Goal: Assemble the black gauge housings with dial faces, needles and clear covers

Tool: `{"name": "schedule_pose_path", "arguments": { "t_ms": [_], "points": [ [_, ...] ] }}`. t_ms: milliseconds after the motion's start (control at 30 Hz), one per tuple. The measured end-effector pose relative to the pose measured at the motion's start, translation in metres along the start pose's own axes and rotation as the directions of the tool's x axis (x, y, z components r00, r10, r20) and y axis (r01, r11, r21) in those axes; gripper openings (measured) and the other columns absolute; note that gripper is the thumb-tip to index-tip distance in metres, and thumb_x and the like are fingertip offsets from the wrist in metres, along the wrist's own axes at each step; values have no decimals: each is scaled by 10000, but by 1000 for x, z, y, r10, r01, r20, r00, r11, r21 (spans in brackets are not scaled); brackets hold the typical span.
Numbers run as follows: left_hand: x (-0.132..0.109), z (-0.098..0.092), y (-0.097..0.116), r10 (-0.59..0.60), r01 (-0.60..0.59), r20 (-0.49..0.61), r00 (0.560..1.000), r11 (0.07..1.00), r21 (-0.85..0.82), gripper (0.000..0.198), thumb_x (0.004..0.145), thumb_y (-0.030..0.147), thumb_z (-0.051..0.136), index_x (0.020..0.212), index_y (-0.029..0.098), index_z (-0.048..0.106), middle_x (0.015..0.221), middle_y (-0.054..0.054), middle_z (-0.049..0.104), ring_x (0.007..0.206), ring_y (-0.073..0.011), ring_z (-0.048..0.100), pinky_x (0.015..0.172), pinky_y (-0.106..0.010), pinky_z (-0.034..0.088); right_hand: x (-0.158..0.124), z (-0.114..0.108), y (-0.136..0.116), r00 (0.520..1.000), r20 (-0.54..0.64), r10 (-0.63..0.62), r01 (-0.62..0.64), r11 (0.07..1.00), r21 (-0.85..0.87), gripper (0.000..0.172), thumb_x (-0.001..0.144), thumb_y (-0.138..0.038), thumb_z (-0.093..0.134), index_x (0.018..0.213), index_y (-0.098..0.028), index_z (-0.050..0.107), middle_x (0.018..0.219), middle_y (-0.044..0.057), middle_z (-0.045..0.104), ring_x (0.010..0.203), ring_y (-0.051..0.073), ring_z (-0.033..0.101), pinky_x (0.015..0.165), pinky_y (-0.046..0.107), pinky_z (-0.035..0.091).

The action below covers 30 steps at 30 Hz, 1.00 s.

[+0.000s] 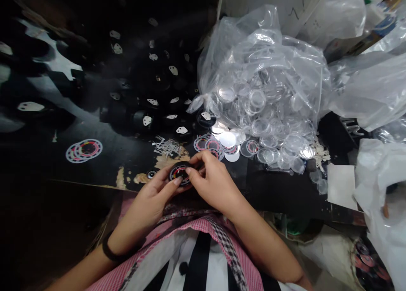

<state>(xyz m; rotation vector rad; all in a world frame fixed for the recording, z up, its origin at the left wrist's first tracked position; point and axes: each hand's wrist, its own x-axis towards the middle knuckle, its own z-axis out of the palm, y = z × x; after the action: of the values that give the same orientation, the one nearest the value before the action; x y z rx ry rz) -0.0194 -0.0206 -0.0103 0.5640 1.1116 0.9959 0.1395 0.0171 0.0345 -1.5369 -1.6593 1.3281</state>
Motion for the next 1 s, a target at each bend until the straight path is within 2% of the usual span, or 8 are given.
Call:
{"name": "schedule_pose_path", "arguments": {
  "t_ms": [133,233,300,400,567,667,767,1000],
  "points": [
    [-4,-16,5,46,-46,-153,987,999,7,354,779,377,768,1089,226,686,1115,-59,731,1065,-256,690,1002,-437,537,17,8,-5,989,83,-121,139,953,-268,107,935,-245,526,967,-187,610,970,47,704,887,172,645,796,310,470],
    [-2,-22,17,138,-175,-293,946,979,-105,238,823,305,725,1043,231,674,1113,-42,720,1129,-243,664,1071,-444,479,38,20,-11,985,14,-171,136,727,-673,202,965,-259,463,933,-159,637,995,109,703,947,255,637,852,401,420],
    [2,-21,27,169,-234,-320,932,956,-179,153,837,262,706,985,234,679,1091,-26,716,1196,-236,630,1105,-430,445,49,30,-15,986,3,-167,105,607,-788,218,959,-284,468,969,-143,634,1011,139,691,942,295,634,849,441,405],
    [7,-17,36,140,-218,-274,951,936,-276,94,852,227,686,946,229,686,1081,-7,717,1212,-224,622,1123,-408,427,56,37,-18,991,6,-136,81,557,-826,204,935,-251,475,998,-124,622,991,153,681,912,315,640,838,464,402],
    [5,-11,32,89,-166,-246,965,935,-313,127,868,257,668,994,235,676,1089,-28,741,1123,-221,677,1074,-438,477,52,29,-13,989,9,-149,105,651,-752,158,927,-227,489,937,-148,626,949,108,695,897,263,641,821,399,394],
    [4,-9,28,-47,-10,-137,990,922,-387,187,897,317,631,1079,280,654,1214,-21,717,1121,-229,684,1047,-482,497,45,22,-11,985,-12,-172,135,814,-565,91,894,-210,548,876,-177,630,894,50,695,835,195,623,771,329,398],
    [6,-5,28,-141,109,-32,989,871,-478,171,919,311,593,1066,255,659,1277,-35,693,1175,-243,659,1053,-483,500,37,19,-9,979,-20,-205,177,887,-427,62,873,-181,575,871,-175,637,863,40,676,792,170,594,732,300,408],
    [3,4,28,-99,42,-82,992,854,-518,148,926,230,584,1021,184,687,1137,-89,758,1131,-216,687,1055,-386,506,22,9,-5,959,-44,-280,251,911,-327,41,880,-195,609,840,-188,603,866,37,631,847,177,564,757,298,431]
  ]
}}
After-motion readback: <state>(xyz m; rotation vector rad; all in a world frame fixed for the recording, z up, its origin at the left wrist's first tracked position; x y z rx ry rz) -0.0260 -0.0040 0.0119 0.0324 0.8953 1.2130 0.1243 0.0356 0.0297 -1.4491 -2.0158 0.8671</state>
